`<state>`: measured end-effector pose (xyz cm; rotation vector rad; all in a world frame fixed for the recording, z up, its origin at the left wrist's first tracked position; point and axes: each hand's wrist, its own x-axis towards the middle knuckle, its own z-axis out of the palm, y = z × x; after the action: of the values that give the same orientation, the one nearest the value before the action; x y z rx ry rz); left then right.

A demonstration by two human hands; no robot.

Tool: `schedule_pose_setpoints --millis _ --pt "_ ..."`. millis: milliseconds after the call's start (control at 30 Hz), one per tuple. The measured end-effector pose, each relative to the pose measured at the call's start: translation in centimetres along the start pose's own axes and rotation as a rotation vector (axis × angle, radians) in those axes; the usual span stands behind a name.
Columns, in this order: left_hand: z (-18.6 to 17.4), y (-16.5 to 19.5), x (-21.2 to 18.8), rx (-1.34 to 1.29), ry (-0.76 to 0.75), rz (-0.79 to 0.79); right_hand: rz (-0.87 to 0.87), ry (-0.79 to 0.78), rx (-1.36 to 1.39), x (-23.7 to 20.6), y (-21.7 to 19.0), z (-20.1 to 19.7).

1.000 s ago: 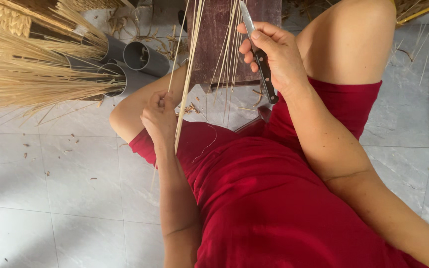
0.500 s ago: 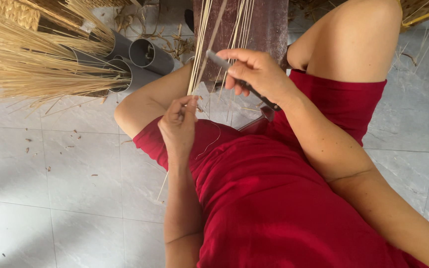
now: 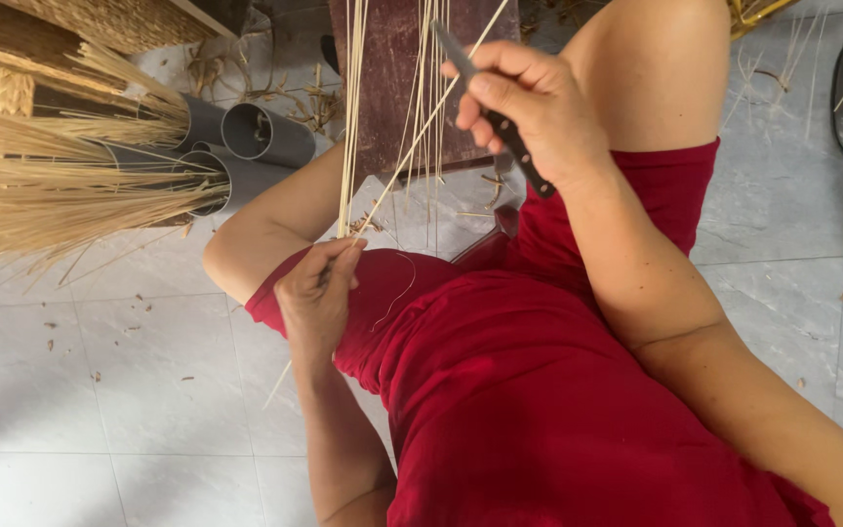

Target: The person sits on the floor holding a bundle of thin bamboo strips and uses a small knife to shave and split the strips into finer pieces, drawing each strip along the blade by hand and setting finished strips aside.

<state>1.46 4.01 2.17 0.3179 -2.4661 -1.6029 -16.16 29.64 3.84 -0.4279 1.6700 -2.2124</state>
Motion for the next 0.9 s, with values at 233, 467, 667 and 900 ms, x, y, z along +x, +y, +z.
schedule_pose_setpoints --millis 233,467,667,900 --pt "0.0 0.8 0.0 0.101 0.059 0.187 -0.032 -0.008 -0.022 -0.2 0.0 0.4" --pt "3.2 2.4 1.0 0.168 0.214 0.292 0.063 -0.077 -0.011 -0.5 0.3 2.0" --pt "1.6 0.8 0.5 0.142 0.168 0.292 -0.021 0.041 0.055 -0.2 -0.4 -1.1" --pt "-0.5 -0.5 0.0 0.218 0.196 0.300 -0.088 0.099 0.102 -0.3 -1.2 -2.2"
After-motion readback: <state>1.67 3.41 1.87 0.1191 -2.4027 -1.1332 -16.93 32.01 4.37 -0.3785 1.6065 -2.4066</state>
